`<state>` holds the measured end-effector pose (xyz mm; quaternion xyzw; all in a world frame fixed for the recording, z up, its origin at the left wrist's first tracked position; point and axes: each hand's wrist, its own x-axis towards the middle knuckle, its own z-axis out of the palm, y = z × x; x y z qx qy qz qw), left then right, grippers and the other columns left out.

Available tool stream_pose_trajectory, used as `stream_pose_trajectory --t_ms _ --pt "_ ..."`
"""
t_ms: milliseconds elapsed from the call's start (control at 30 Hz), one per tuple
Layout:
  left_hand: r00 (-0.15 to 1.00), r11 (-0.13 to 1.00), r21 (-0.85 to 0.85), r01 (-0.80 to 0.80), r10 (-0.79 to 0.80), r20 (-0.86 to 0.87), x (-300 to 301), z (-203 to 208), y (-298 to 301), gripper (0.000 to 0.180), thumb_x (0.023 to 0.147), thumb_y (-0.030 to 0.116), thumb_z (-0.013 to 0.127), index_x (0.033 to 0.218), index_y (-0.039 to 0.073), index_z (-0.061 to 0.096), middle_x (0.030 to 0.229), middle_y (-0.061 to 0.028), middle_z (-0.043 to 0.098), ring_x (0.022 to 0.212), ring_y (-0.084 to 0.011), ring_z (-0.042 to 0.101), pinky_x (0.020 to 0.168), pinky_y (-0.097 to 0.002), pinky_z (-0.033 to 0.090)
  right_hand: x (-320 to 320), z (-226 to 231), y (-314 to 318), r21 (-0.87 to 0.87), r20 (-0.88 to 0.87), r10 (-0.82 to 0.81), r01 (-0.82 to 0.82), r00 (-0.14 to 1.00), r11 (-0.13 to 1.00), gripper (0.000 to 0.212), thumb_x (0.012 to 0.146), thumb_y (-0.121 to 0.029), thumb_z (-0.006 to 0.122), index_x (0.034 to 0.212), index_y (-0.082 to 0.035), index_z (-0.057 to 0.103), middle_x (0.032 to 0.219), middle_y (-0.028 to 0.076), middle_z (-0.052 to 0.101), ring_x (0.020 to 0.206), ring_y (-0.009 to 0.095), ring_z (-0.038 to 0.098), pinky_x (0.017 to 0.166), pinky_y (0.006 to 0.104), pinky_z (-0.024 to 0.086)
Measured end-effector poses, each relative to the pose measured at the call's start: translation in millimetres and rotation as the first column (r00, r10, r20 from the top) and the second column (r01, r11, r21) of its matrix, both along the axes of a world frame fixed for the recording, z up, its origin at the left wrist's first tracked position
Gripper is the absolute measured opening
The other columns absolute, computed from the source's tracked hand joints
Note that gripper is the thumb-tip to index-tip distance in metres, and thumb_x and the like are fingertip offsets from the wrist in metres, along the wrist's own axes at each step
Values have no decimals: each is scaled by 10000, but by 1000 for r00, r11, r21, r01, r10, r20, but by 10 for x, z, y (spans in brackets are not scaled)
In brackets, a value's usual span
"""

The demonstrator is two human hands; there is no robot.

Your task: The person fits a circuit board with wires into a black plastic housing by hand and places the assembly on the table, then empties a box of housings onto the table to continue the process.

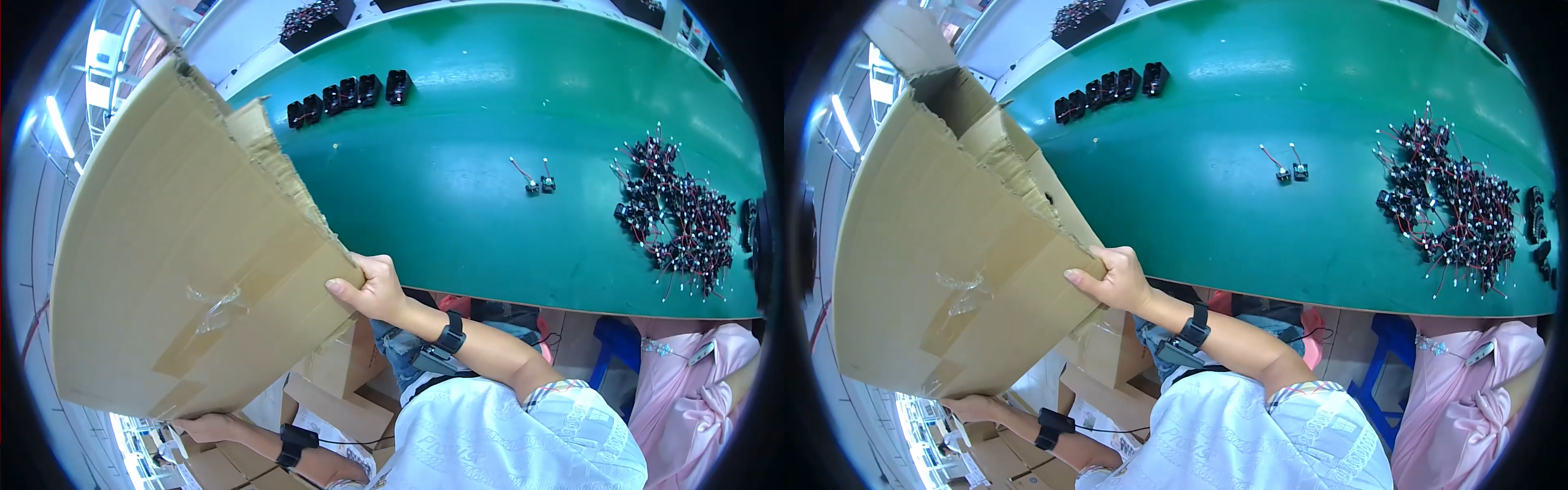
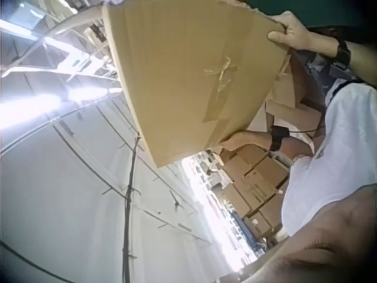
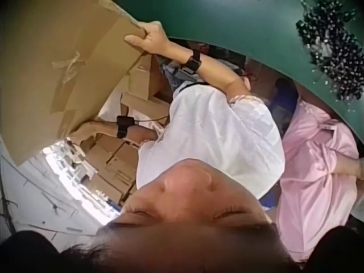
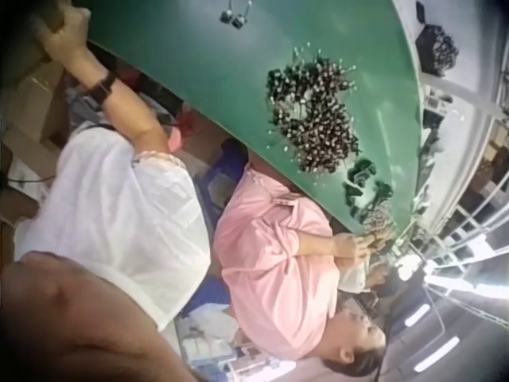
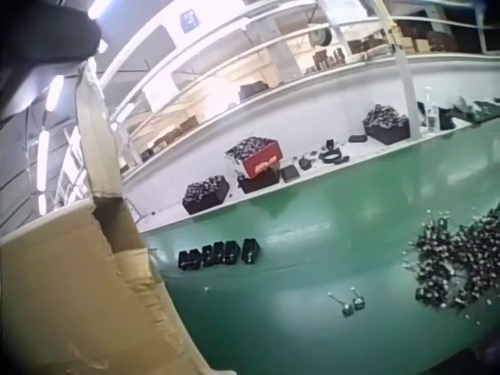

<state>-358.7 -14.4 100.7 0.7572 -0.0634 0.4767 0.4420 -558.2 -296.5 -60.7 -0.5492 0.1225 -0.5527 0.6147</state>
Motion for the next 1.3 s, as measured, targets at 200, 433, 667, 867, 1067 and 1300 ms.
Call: stream_pose_trajectory --t_ms 200,433,667,867,1067,1300 --pt "998 993 119 -15 8 58 -78 -80 137 576 1109 341 334 1265 -136 617 1239 -311 666 1062 -444 665 909 -492 557 -33 -46 28 135 -70 -243 251 967 958 404 917 -356 763 900 14 599 673 128 577 581 205 591 564 342 482" --pt "997 995 86 50 -55 57 -484 349 -232 565 1087 327 369 1175 -158 644 1167 -282 677 978 -374 674 860 -461 597 -36 21 -65 169 96 -220 202 971 965 381 906 -323 753 843 17 593 681 123 571 579 196 568 562 329 467" --pt "976 958 228 -177 142 163 -544 398 -210 507 1087 283 375 1162 -111 685 1121 -252 721 949 -351 706 826 -457 612 19 156 -168 111 153 -249 234 956 966 365 866 -289 796 813 12 596 658 119 584 543 210 588 527 335 460" --pt "942 868 375 -325 262 210 -283 204 -32 431 1072 198 381 1198 -89 676 1116 -255 723 993 -357 711 809 -463 602 87 148 -187 99 156 -274 261 949 960 362 830 -283 818 770 -1 600 615 133 576 507 261 598 493 347 460" --pt "993 1000 29 -6 2 117 -216 185 136 467 1053 231 405 1172 -152 644 1157 -242 681 1006 -348 684 834 -462 616 127 311 -203 -16 186 -183 189 965 982 425 805 -344 823 722 -21 559 586 132 522 486 303 557 472 363 436" --pt "975 985 84 -153 137 175 -295 -93 390 524 1042 275 415 1163 -181 644 1192 -271 674 1000 -329 674 855 -466 599 276 290 -33 -135 131 -132 149 983 980 398 779 -376 814 747 -47 592 638 139 578 539 343 598 507 401 476"
